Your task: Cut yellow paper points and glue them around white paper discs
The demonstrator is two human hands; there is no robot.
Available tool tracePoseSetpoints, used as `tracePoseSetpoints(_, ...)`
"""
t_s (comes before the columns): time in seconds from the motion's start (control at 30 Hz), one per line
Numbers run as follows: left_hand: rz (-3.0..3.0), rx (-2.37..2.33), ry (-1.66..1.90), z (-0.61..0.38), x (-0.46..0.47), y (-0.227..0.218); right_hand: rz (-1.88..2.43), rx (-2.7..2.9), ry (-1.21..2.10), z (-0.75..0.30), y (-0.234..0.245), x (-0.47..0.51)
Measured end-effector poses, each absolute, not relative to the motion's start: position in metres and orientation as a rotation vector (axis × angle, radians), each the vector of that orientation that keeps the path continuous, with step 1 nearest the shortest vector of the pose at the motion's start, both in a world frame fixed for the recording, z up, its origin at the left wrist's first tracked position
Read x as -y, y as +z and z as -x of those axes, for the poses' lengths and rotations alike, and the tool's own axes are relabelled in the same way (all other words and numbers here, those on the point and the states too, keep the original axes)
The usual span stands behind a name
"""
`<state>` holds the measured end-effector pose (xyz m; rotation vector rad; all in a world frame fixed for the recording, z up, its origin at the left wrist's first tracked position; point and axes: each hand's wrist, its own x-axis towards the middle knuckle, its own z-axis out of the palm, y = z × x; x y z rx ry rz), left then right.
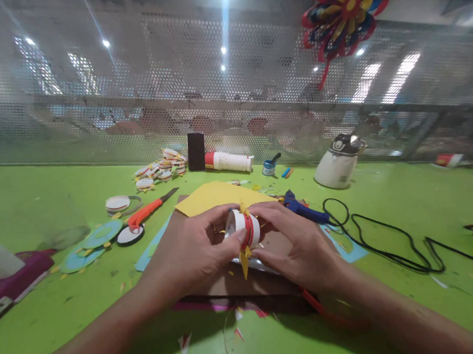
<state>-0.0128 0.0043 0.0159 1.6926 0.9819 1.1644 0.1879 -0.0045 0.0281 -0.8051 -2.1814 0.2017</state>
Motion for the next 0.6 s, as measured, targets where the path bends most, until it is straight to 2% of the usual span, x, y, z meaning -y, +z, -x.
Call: tracePoseSetpoints(0.6,-1.751,-0.974,1.125,0.0116,-0.0047,0.0196,0.776,2.156,0.234,-0.1859,0.0259,0.0041)
